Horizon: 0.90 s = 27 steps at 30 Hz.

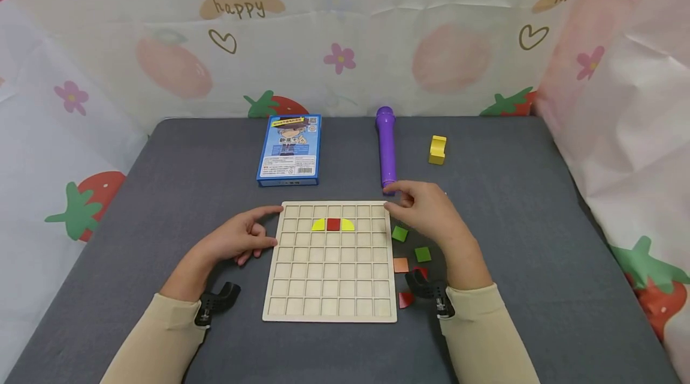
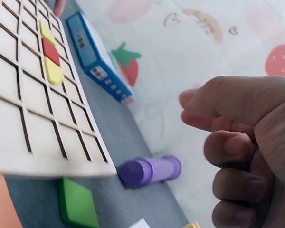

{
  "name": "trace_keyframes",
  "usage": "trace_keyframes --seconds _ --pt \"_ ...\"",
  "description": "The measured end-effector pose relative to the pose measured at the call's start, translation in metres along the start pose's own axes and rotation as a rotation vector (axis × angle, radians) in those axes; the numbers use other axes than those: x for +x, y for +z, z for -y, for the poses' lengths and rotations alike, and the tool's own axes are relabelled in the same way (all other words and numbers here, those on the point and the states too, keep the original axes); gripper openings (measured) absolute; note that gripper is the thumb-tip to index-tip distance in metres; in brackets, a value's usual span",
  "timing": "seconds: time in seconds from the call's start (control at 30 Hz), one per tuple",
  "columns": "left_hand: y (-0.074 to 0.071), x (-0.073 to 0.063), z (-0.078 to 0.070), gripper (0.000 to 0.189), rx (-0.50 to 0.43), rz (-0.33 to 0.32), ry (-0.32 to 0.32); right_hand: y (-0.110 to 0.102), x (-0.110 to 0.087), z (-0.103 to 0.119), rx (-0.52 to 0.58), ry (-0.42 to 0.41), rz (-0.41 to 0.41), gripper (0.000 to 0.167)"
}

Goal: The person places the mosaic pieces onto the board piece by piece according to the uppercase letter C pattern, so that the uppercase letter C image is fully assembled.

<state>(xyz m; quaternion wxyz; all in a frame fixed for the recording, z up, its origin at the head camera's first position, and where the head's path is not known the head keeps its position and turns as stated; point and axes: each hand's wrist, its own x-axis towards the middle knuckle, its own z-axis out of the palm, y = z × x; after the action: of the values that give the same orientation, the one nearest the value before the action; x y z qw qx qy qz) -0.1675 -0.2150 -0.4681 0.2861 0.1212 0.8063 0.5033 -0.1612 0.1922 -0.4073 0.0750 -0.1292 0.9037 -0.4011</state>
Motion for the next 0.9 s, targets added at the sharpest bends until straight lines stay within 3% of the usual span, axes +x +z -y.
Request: trace_keyframes --seconds 0.17,0.5,0.7,0.9 --pt "0.000 0.000 0.000 0.076 0.000 -0.004 -0.003 -0.009 -0.002 -0.012 0.003 0.050 0.073 0.031" --pt "-0.001 0.000 0.001 0.076 0.003 -0.005 -0.003 -0.003 -0.001 -0.029 0.022 0.143 0.335 0.030" --pt "0.000 0.000 -0.001 0.077 0.005 -0.004 -0.005 0.005 0.000 -0.024 -0.059 0.234 0.362 0.026" --pt "0.000 -0.001 -0.002 0.076 -0.002 -0.007 0.003 0.004 0.000 -0.021 -0.088 0.223 0.339 0.024"
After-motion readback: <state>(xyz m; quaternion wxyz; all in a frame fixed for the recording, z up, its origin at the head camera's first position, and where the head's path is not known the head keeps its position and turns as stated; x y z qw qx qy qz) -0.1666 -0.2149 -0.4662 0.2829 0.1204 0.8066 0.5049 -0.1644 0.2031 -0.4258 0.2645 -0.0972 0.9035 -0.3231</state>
